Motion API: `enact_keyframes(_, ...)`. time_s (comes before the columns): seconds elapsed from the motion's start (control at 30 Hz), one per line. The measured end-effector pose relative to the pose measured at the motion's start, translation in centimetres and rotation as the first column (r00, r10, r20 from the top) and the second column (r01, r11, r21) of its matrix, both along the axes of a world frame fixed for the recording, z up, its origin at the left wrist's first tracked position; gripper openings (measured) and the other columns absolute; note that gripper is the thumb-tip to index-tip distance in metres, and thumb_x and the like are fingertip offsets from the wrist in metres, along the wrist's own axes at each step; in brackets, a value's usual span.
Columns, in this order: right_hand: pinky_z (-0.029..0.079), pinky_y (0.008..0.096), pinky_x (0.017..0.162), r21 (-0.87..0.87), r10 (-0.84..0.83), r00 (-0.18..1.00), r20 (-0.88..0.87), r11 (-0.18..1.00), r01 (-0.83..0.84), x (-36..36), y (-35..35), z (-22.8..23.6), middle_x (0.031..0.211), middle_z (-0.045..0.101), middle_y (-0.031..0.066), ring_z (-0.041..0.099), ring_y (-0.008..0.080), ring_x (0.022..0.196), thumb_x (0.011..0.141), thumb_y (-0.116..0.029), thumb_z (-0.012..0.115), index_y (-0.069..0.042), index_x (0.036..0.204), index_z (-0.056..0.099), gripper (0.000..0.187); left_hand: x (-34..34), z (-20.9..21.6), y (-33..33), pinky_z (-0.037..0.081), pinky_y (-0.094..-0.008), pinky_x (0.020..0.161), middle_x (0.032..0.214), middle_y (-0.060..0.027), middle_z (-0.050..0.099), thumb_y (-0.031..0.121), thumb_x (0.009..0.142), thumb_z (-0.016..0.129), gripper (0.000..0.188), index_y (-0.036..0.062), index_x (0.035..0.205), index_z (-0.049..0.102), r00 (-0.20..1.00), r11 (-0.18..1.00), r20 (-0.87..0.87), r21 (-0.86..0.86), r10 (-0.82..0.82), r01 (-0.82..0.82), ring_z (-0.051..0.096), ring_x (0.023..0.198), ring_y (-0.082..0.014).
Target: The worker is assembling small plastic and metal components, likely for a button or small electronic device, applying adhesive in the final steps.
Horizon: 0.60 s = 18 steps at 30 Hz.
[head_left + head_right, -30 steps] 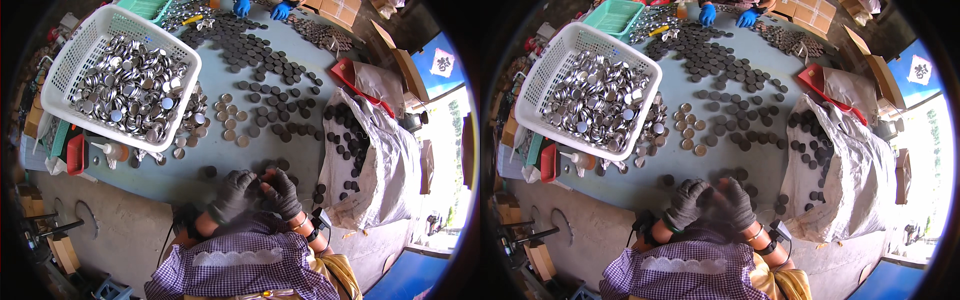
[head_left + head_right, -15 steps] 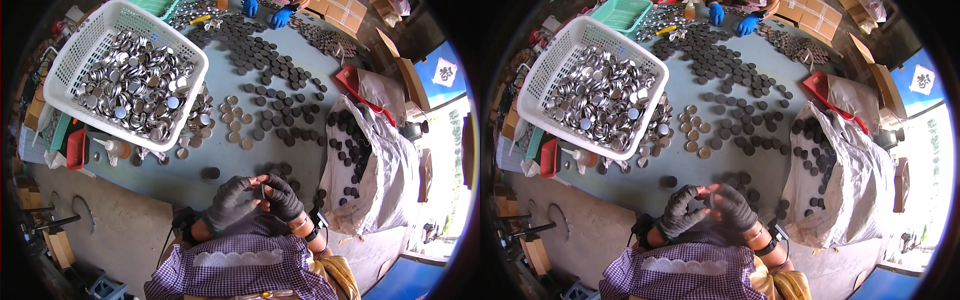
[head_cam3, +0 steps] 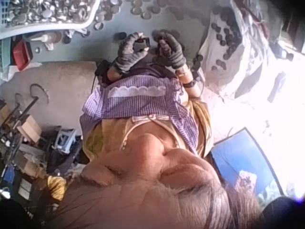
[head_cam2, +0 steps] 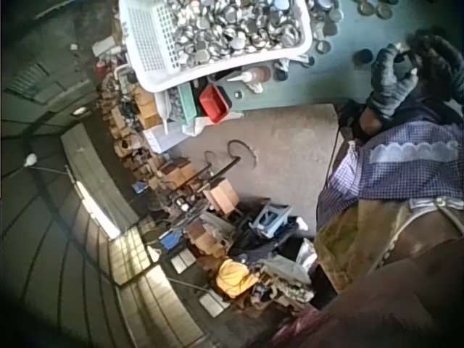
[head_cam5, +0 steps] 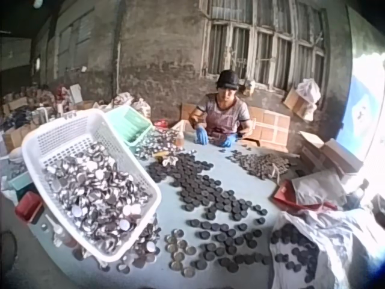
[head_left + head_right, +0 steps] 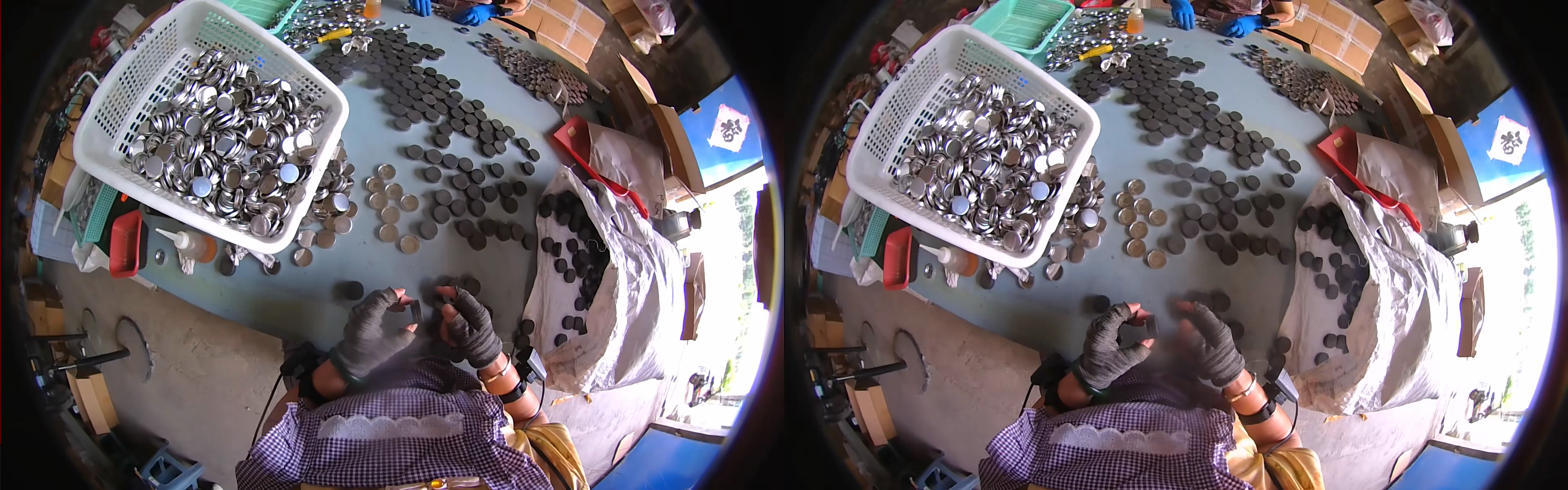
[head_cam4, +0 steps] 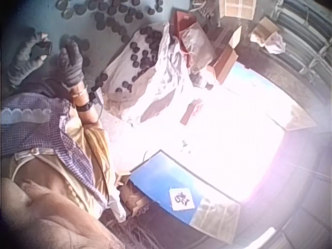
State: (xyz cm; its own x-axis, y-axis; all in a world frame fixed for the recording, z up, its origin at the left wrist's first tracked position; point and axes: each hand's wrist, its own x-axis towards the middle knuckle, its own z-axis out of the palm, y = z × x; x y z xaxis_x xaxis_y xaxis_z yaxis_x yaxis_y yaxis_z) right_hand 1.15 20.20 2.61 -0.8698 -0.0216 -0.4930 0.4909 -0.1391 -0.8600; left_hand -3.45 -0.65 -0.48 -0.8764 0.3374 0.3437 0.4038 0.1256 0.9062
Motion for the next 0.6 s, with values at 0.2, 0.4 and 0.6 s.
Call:
enact_keyframes(0.2, 0.047, 0.0271, 0.079, 0.018, 0.002, 0.97, -0.244, 1.0, 0.002, -1.0, -1.6, -0.4, 0.093, 0.06, 0.0004, 0.056, 0.0105, 0.085, 0.089, -0.02, 0.069, -0.001, 0.124, 0.054, 0.042, -0.6, 0.4, -0.2, 0.053, -0.0366, 0.086, 0.104, -0.0129, 0.069, 0.003, 0.07, 0.079, 0.059, 0.0006, 0.122, 0.053, 0.999, 0.999, -0.048, -0.051, -0.004, 0.002, 0.068, 0.093, -0.0263)
enact_keyframes(0.4, 0.048, 0.0287, 0.084, 0.129, 0.232, 0.919, -0.318, 0.971, -0.2, -4.4, -1.7, -0.7, 0.1, 0.063, 0.0016, 0.057, 0.0104, 0.094, 0.087, -0.014, 0.071, -0.002, 0.113, 0.059, 0.031, -1.5, 0.6, -0.5, 0.052, -0.0381, 0.089, 0.111, -0.0158, 0.065, 0.002, 0.068, 0.079, 0.059, 0.0013, 0.121, 0.054, 0.989, 0.983, -0.13, -0.157, 0.074, -0.095, 0.063, 0.106, -0.0298)
enact_keyframes(0.6, 0.051, 0.0367, 0.081, 0.807, 0.486, 0.753, -0.443, 0.582, 0.099, -10.8, -1.7, -4.0, 0.099, 0.062, 0.0127, 0.061, 0.0286, 0.093, 0.076, -0.008, 0.072, -0.003, 0.11, 0.059, 0.037, -1.2, 0.5, -0.7, 0.053, -0.0364, 0.088, 0.104, -0.0141, 0.063, 0.0, 0.069, 0.077, 0.046, 0.0004, 0.111, 0.059, 0.976, 0.975, -0.073, -0.072, 0.203, -0.208, 0.062, 0.101, -0.0295)
